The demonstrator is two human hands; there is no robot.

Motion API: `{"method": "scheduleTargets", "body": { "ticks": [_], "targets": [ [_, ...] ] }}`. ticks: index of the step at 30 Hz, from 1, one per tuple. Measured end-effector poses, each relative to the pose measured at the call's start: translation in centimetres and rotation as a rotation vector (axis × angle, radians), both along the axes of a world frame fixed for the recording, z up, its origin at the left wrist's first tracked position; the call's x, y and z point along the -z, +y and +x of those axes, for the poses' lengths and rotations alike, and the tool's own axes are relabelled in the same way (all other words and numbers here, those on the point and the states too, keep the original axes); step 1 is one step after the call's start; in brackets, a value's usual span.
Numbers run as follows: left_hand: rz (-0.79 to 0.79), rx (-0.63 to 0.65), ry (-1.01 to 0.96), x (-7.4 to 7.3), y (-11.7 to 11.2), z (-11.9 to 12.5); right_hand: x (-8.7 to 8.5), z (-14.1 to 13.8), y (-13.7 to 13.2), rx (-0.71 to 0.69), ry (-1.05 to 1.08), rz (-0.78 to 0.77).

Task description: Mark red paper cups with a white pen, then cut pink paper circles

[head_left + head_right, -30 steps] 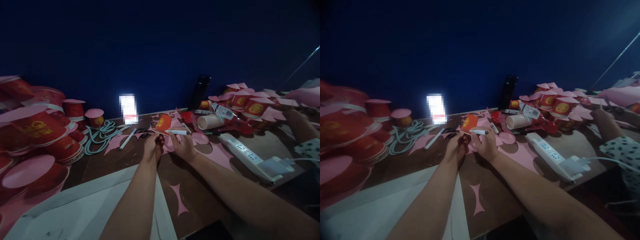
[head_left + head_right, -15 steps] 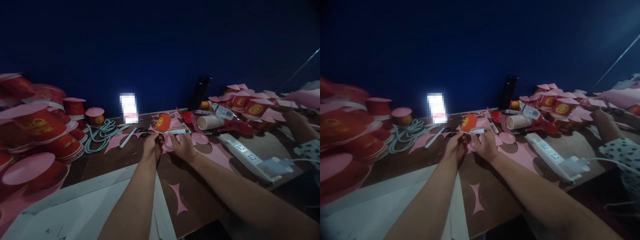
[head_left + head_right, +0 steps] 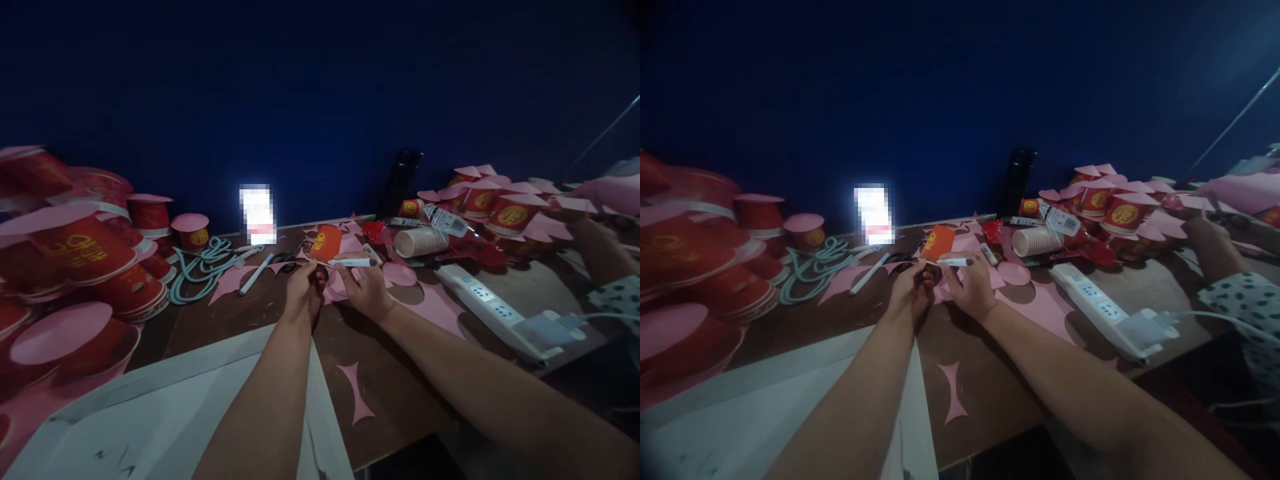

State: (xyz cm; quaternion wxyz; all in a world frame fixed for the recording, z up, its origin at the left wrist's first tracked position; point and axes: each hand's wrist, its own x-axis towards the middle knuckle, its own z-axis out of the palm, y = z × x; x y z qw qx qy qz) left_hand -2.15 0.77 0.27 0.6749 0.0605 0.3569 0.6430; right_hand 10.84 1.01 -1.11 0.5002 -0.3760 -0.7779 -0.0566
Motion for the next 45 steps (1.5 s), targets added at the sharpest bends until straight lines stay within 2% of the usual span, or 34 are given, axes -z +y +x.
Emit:
{"method": "scheduleTargets", "body": {
  "ticks": [4,7,16,20,26,30,34,41,45],
  "targets": [
    [0.011,-0.019,-0.098,0.1,0.2,-0.6,-0.1,0.1,0.0,-0.026,0.14,-0.013],
    [0.001,0.017,-0.19,0.0,0.2,-1.1,-0.1,0.1,0.1,-0.063,0.176,-0.025],
    [0.008,0.171,-0.33,0.0,0.0,-1.5,0.3,0.2,0.8,-0.064,-0.039,-0.07],
    [0.007,0.176,-0.34,0.0,0.1,-1.5,0.5,0.4,1.2,-0.074,-0.111,-0.039],
    [0.03,0.098,-0.206,0.1,-0.1,-0.5,0.1,0.5,1.3,-0.068,-0.193,0.059],
    [0.161,0.056,-0.036,1.4,0.3,0.3,-0.1,0.5,1.2,-0.062,-0.178,0.029],
    [0.245,0.033,0.03,2.4,0.8,0.5,-0.1,0.5,1.0,-0.096,-0.101,-0.029],
    [0.304,0.013,0.066,2.3,0.8,0.3,0.1,0.5,0.4,-0.178,0.084,-0.011],
    [0.289,0.042,0.095,2.1,0.8,0.4,-0.1,0.3,0.2,-0.108,0.063,0.006]
  ]
}}
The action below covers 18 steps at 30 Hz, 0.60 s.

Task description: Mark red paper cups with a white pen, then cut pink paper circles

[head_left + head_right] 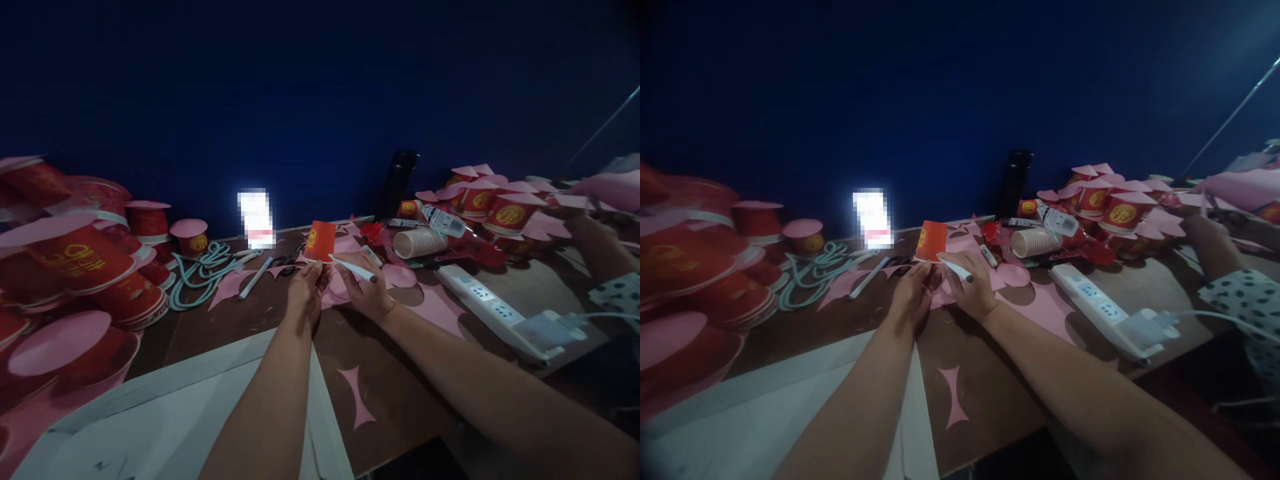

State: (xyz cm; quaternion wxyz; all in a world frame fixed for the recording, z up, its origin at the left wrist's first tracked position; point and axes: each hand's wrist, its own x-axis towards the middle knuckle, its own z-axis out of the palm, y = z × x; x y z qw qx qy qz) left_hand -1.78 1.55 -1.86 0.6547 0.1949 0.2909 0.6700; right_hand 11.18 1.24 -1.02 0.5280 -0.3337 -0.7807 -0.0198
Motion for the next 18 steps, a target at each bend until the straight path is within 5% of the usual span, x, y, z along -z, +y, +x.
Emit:
{"method": "scheduleTargets", "body": {
  "ticks": [18],
  "targets": [
    [0.021,0.017,0.027,-0.01,-0.19,-0.03,-0.23,-0.36,-0.02,0.039,-0.102,-0.046]
  ]
}}
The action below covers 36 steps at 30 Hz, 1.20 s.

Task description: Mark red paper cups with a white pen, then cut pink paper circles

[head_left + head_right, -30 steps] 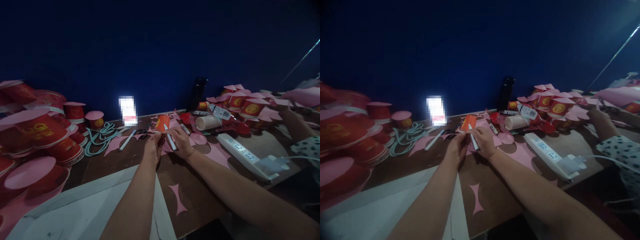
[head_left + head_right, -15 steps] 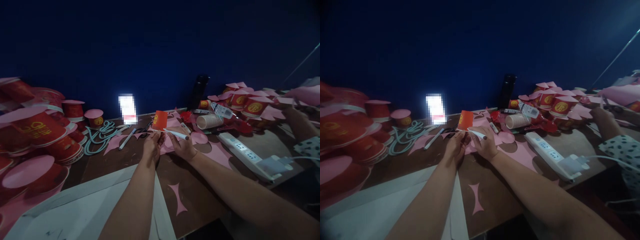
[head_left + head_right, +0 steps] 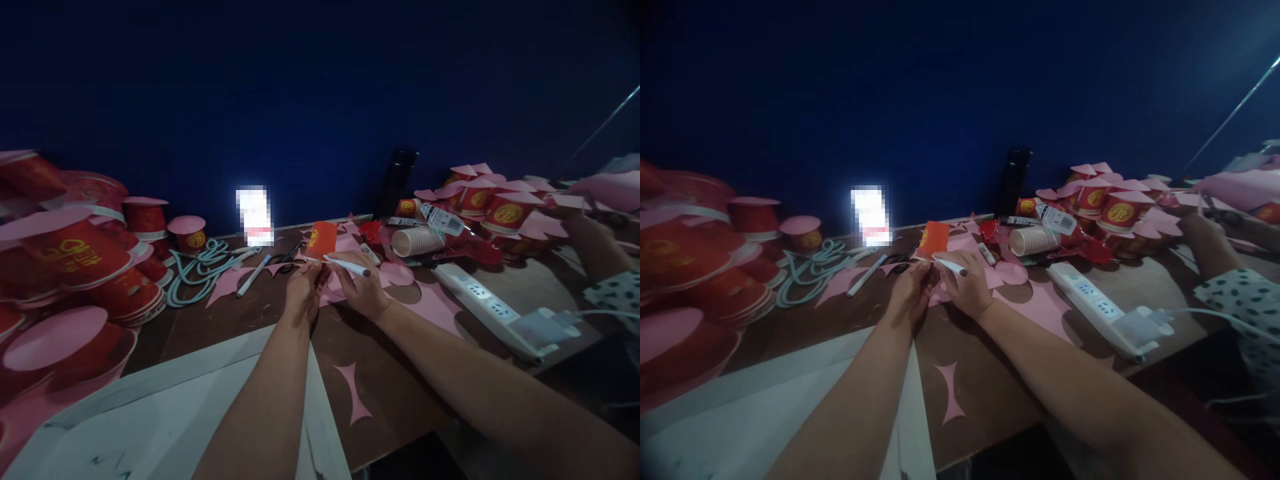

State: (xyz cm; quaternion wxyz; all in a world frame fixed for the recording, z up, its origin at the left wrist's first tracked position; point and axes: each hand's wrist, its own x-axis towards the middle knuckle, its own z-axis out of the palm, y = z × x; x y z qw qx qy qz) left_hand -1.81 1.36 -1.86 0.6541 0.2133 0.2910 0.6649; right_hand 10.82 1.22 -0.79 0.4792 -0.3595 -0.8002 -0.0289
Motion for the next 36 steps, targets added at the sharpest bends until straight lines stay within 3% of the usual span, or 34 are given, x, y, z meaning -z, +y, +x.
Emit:
{"method": "scheduleTargets", "body": {
  "ticks": [36],
  "targets": [
    [-0.011,-0.026,0.051,0.27,0.28,0.22,0.28,-0.03,0.33,0.015,-0.021,0.0]
  ]
}}
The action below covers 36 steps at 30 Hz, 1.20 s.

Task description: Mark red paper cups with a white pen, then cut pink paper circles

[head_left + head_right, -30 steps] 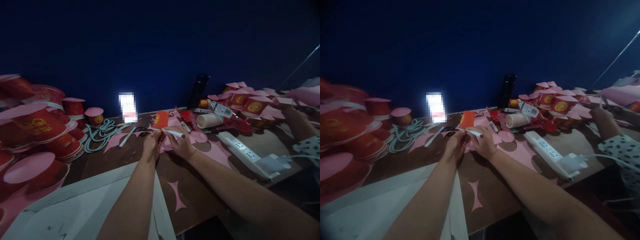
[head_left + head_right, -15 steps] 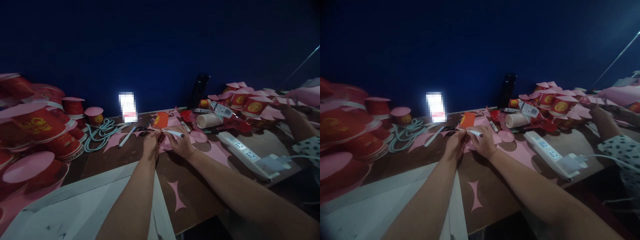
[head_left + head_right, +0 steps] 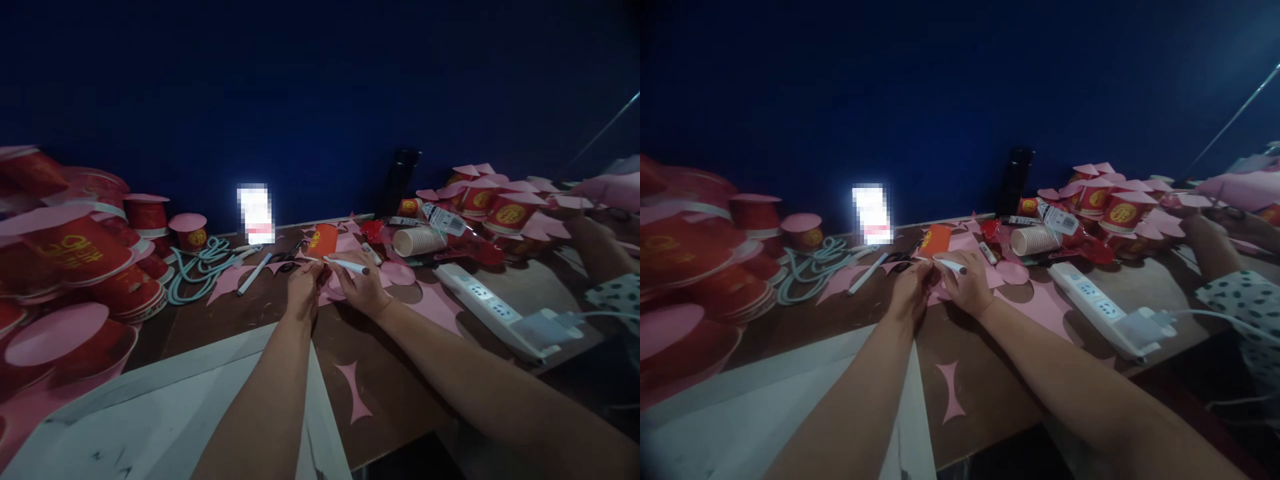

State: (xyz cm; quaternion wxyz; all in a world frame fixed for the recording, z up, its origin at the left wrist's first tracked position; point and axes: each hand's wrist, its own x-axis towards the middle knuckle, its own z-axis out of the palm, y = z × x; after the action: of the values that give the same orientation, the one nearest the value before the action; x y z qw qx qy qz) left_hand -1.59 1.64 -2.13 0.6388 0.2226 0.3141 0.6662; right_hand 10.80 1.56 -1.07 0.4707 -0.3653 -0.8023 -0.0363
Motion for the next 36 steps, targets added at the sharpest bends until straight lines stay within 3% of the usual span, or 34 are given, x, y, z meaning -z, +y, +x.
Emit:
{"method": "scheduleTargets", "body": {
  "ticks": [11,22,36],
  "targets": [
    [0.003,-0.008,0.014,0.4,0.1,0.1,-0.1,-0.2,-0.1,0.024,0.009,0.014],
    [-0.127,-0.033,-0.054,-0.8,-0.7,-0.2,-0.2,0.1,-0.4,0.084,0.101,0.033],
    [-0.094,-0.006,-0.066,-0.5,-0.4,-0.1,0.1,-0.2,-0.5,0.023,0.041,0.03]
  ]
}}
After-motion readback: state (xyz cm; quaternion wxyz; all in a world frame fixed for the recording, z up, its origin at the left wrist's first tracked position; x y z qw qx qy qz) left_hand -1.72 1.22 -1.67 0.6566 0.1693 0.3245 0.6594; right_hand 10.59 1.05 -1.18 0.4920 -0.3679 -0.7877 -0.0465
